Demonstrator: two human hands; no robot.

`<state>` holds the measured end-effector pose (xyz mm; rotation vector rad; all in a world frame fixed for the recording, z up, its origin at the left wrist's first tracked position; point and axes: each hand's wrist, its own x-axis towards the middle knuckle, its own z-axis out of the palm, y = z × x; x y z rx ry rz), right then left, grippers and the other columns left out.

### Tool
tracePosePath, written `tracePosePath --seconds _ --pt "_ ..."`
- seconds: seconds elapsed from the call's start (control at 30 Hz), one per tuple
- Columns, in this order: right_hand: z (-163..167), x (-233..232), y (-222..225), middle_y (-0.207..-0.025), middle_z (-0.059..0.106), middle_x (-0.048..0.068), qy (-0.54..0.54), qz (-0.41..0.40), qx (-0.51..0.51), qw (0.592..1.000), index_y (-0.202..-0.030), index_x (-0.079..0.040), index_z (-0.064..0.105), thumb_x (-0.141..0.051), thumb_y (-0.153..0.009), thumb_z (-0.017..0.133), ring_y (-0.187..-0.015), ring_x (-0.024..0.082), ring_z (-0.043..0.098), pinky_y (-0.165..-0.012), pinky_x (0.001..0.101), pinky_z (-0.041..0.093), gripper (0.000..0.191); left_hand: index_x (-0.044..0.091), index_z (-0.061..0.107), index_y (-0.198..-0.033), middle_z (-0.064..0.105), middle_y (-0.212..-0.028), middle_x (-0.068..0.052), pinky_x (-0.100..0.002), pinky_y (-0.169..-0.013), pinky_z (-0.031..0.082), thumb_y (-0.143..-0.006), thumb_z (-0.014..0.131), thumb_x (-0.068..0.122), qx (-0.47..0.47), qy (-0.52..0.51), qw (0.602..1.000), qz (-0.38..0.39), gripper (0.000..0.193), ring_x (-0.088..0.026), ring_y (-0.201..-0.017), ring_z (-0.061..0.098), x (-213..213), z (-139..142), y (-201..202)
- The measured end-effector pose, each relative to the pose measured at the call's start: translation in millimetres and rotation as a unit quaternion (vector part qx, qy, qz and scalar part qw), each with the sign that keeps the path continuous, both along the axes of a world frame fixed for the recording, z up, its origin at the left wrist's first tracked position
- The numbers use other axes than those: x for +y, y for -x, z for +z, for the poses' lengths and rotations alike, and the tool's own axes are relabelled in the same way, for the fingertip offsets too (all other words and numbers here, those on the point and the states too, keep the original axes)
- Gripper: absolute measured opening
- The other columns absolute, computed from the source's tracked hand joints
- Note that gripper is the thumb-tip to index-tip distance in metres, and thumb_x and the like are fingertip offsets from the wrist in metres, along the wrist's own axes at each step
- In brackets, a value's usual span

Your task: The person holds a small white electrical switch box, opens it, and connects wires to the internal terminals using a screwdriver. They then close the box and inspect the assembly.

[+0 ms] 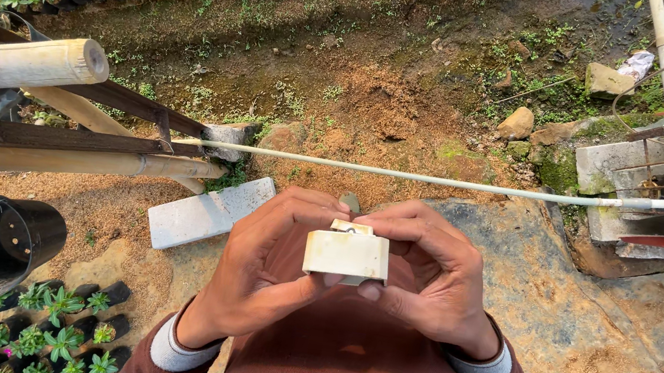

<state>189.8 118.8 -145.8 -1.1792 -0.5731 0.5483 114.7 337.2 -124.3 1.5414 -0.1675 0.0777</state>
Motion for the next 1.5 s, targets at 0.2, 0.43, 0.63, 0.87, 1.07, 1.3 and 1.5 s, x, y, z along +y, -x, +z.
tracePosePath --seconds 0.2,0.43,0.63,0.87,1.07,1.3,1.5 --pt "0.3 3.3 -1.1 -0.138 0.057 0.016 0.013 0.007 -0.002 1.0 -0.134 0.005 0.061 -0.005 -0.088 0.083 -0.128 0.023 0.063 -0.111 0.0383 0.056 0.052 -0.001 0.063 -0.124 0.064 -0.127 -0.016 -0.036 -0.11 0.053 -0.086 0.077 0.002 -0.029 -0.043 0.998 0.021 0.041 -0.024 -0.124 0.065 3.1 -4.4 -2.3" --pt "-2.1 0.8 -5.2 -0.136 0.061 0.016 0.01 0.008 -0.032 0.999 -0.133 0.005 0.064 -0.005 -0.088 0.085 -0.129 0.024 0.065 -0.113 0.0397 0.057 0.05 -0.003 0.063 -0.124 0.062 -0.132 -0.018 -0.038 -0.111 0.052 -0.081 0.077 0.0 -0.025 -0.037 0.999 0.021 0.045 -0.026 -0.126 0.064 3.4 -4.8 -3.3" --pt "-3.1 2.8 -6.3 -0.134 0.062 0.016 0.039 0.003 -0.04 0.998 -0.132 0.004 0.065 -0.007 -0.088 0.082 -0.126 0.024 0.066 -0.11 0.0387 0.058 0.048 0.0 0.065 -0.119 0.067 -0.124 -0.015 -0.038 -0.111 0.053 -0.079 0.08 0.0 -0.05 -0.066 0.995 0.052 0.042 -0.026 -0.123 0.067 -0.4 -9.7 -3.8" --pt "-1.1 6.6 -10.1 -0.131 0.065 0.015 0.056 -0.004 -0.058 0.997 -0.129 0.002 0.067 -0.008 -0.088 0.083 -0.123 0.024 0.067 -0.11 0.0383 0.057 0.046 0.0 0.063 -0.12 0.065 -0.125 -0.015 -0.038 -0.111 0.053 -0.082 0.08 0.001 -0.042 -0.042 0.996 0.065 0.042 -0.027 -0.124 0.066 -1.8 -14.2 -4.5" --pt "-3.1 5.4 -9.9 -0.128 0.068 0.014 0.047 -0.03 -0.199 0.978 -0.127 -0.002 0.068 -0.007 -0.084 0.087 -0.119 0.025 0.07 -0.105 0.0365 0.059 0.048 0.001 0.063 -0.126 0.062 -0.128 -0.016 -0.04 -0.11 0.055 -0.076 0.085 0.007 -0.11 -0.075 0.99 0.037 0.055 -0.028 -0.125 0.066 5.9 -4.6 -6.1" --pt "-3.6 3.0 -10.1 -0.122 0.066 0.012 0.055 -0.053 -0.313 0.947 -0.121 -0.009 0.07 -0.008 -0.082 0.091 -0.106 0.019 0.071 -0.089 0.029 0.061 0.044 0.004 0.067 -0.125 0.063 -0.127 -0.012 -0.045 -0.11 0.058 -0.077 0.095 0.02 -0.211 -0.169 0.963 0.017 0.058 -0.03 -0.123 0.067 16.3 0.1 -8.8" --pt "0.7 2.7 -10.5 -0.123 0.065 0.012 0.062 -0.018 -0.294 0.953 -0.124 -0.007 0.067 -0.014 -0.078 0.092 -0.108 0.022 0.071 -0.092 0.0317 0.06 0.053 0.006 0.071 -0.118 0.069 -0.116 -0.007 -0.054 -0.113 0.051 -0.076 0.094 0.028 -0.253 -0.223 0.941 0.022 0.052 -0.026 -0.12 0.068 21.1 0.6 -4.0"
